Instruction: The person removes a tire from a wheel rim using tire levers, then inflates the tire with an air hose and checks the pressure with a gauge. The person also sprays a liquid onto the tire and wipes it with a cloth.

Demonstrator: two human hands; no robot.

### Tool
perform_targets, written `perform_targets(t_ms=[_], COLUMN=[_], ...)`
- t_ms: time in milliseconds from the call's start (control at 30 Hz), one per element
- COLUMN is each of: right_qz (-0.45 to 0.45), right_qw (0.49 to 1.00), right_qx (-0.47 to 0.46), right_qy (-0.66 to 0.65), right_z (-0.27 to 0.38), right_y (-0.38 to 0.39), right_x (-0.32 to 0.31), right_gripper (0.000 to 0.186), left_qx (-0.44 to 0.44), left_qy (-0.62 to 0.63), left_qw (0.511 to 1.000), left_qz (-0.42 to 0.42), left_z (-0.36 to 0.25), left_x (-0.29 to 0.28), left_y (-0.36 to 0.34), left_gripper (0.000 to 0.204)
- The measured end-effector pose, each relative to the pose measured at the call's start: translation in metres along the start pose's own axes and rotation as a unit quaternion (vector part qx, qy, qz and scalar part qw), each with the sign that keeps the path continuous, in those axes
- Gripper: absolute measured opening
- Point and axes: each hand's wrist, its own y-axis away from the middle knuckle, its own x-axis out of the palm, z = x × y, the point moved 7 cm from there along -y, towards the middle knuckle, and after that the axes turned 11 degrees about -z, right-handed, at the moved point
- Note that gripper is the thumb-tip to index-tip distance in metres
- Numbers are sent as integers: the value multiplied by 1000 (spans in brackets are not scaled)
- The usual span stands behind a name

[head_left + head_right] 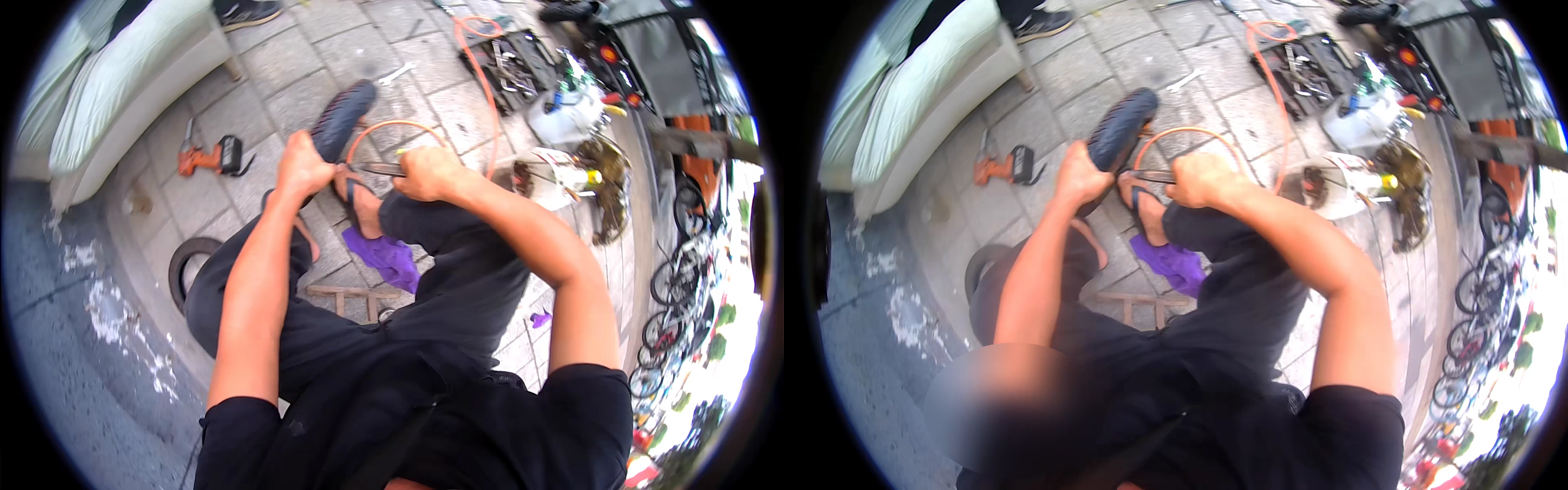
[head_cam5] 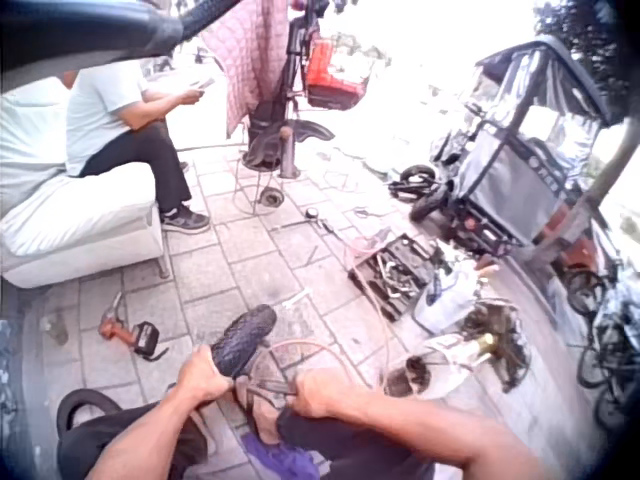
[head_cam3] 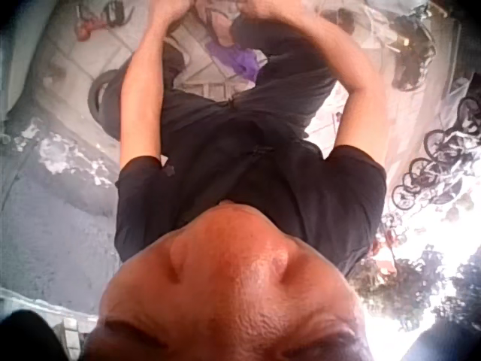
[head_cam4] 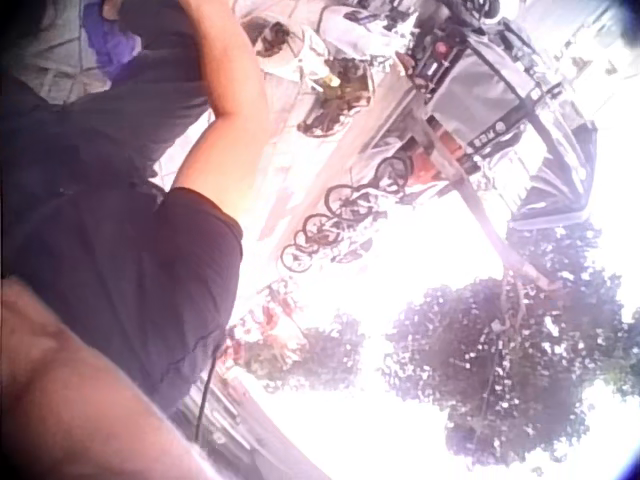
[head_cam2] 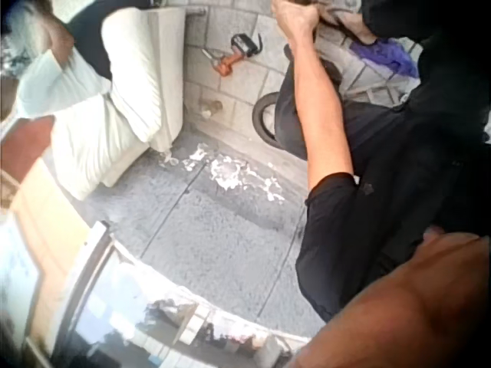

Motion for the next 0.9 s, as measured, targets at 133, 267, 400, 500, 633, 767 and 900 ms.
perform_targets(t_ms=[133,267,400,500,633,767,900], right_qz=[-133,-114,-85,-84,-34,68,135], right_qw=[987,972,940,912,878,865,883], right_qx=[72,187,294,341,387,393,359], right_qy=[-46,-87,-151,-213,-280,-304,-270], right_z=[-54,-166,-259,-290,-251,-257,-283], right_y=[30,54,93,106,100,134,127], right_x=[-43,-41,66,195,323,356,343], right_gripper=[41,41,49,47,47,48,49], left_qx=[6,-13,-5,-4,-25,-51,-48], left_qy=[-47,-55,-27,-15,-40,-24,-29], left_qw=[998,998,1000,1000,998,998,998], left_qz=[-30,7,1,-17,-40,-9,18], left_z=[6,-7,-11,-15,34,-59,-61], left_x=[4,3,25,46,39,33,35], left_y=[13,7,-2,4,-19,-34,-61], left_gripper=[68,70,65,62,61,57,54])
